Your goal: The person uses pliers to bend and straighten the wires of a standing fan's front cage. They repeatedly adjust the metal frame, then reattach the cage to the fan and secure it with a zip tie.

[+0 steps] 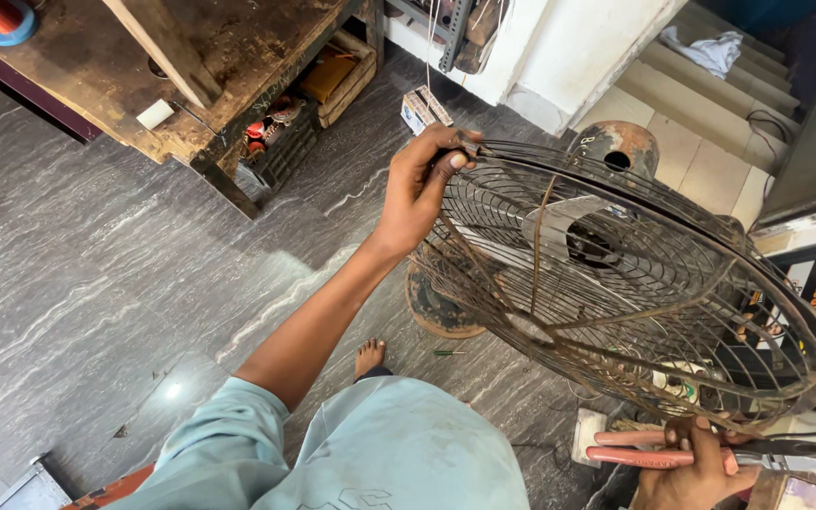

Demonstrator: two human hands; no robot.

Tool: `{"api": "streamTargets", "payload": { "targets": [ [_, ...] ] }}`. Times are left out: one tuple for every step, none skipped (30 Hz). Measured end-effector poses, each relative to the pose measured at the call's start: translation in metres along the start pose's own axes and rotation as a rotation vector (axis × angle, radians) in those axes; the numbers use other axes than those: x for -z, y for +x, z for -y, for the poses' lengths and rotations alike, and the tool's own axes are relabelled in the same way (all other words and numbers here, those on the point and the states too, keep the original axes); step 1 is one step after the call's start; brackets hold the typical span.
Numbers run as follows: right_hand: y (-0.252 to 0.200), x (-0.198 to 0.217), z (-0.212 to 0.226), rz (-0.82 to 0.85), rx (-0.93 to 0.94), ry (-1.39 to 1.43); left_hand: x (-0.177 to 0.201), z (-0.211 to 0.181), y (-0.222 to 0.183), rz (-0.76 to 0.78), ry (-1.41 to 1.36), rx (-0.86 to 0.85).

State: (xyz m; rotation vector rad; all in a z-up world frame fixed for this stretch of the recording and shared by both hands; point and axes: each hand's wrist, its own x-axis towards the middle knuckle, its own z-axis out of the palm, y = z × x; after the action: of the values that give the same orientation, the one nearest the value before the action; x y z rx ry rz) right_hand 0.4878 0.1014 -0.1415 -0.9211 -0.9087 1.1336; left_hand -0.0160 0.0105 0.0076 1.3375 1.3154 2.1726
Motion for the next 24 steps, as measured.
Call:
{"api": "streamTargets", "payload": {
  "targets": [
    [0.0,0.0,-0.001,-0.008,-0.001,0.035,0.0,0.0,0.001,-0.007,-0.009,0.008],
    [0.001,0.0,-0.001,0.012,0.023,-0.055,-0.001,0.0,0.002,-0.013,-0.018,0.018],
    [0.002,0.0,-0.002,0.032,0.048,-0.146,-0.001,0.0,0.003,-0.009,-0.025,0.006],
    [0.003,0.002,-0.002,0.052,0.072,-0.239,-0.002,0.0,0.003,-0.006,-0.032,-0.003],
    [0.003,0.003,-0.001,0.07,0.055,-0.143,-0.003,0.0,0.002,-0.003,-0.04,-0.012],
    [0.004,0.003,-0.001,0.087,0.041,-0.046,-0.003,0.0,0.002,-0.006,-0.01,-0.01],
    [0.006,0.002,0.0,0.087,0.029,-0.015,-0.003,0.0,0.003,-0.009,0.021,-0.007],
    [0.006,0.002,0.002,0.085,0.016,0.014,-0.004,0.0,0.003,-0.01,0.05,-0.003],
    [0.008,0.003,0.005,0.067,0.006,-0.022,-0.006,0.0,0.003,-0.013,0.062,-0.02],
    [0.007,0.003,0.007,0.047,-0.005,-0.061,-0.006,0.001,0.003,-0.015,0.074,-0.036],
    [0.007,0.002,0.011,0.065,0.001,-0.061,-0.006,0.002,0.003,-0.016,0.086,-0.052],
    [0.006,0.002,0.014,0.085,0.007,-0.06,-0.006,0.003,0.004,-0.019,0.053,-0.044],
    [0.004,0.0,0.018,0.105,0.012,-0.059,-0.006,0.004,0.005,-0.021,0.02,-0.037],
    [0.003,-0.002,0.021,0.15,0.068,-0.205,-0.006,0.005,0.005,-0.026,-0.012,-0.03],
    [0.001,-0.003,0.025,0.195,0.124,-0.349,-0.005,0.006,0.005,-0.026,-0.017,-0.025],
    [0.0,-0.005,0.027,0.24,0.18,-0.492,-0.005,0.007,0.005,-0.026,-0.019,-0.022],
    [0.0,-0.008,0.03,0.211,0.115,-0.352,-0.005,0.007,0.005,-0.026,-0.021,-0.019],
    [0.001,-0.01,0.033,0.181,0.051,-0.214,-0.005,0.008,0.005,-0.029,-0.044,-0.015],
    [0.003,-0.013,0.036,0.162,0.023,-0.157,-0.005,0.01,0.006,-0.033,-0.067,-0.011],
    [0.004,-0.015,0.038,0.139,-0.004,-0.099,-0.006,0.011,0.006,-0.034,-0.09,-0.006],
    [0.007,-0.017,0.04,0.127,0.007,-0.119,-0.006,0.012,0.006,-0.037,-0.112,0.004],
    [0.009,-0.019,0.041,0.095,0.013,-0.123,-0.007,0.012,0.006,-0.039,-0.135,0.016],
    [0.011,-0.02,0.043,0.064,0.018,-0.127,-0.007,0.013,0.006,-0.041,-0.159,0.027],
    [0.012,-0.022,0.043,0.013,0.017,-0.117,-0.007,0.013,0.005,-0.031,-0.136,-0.005]
  ]
}}
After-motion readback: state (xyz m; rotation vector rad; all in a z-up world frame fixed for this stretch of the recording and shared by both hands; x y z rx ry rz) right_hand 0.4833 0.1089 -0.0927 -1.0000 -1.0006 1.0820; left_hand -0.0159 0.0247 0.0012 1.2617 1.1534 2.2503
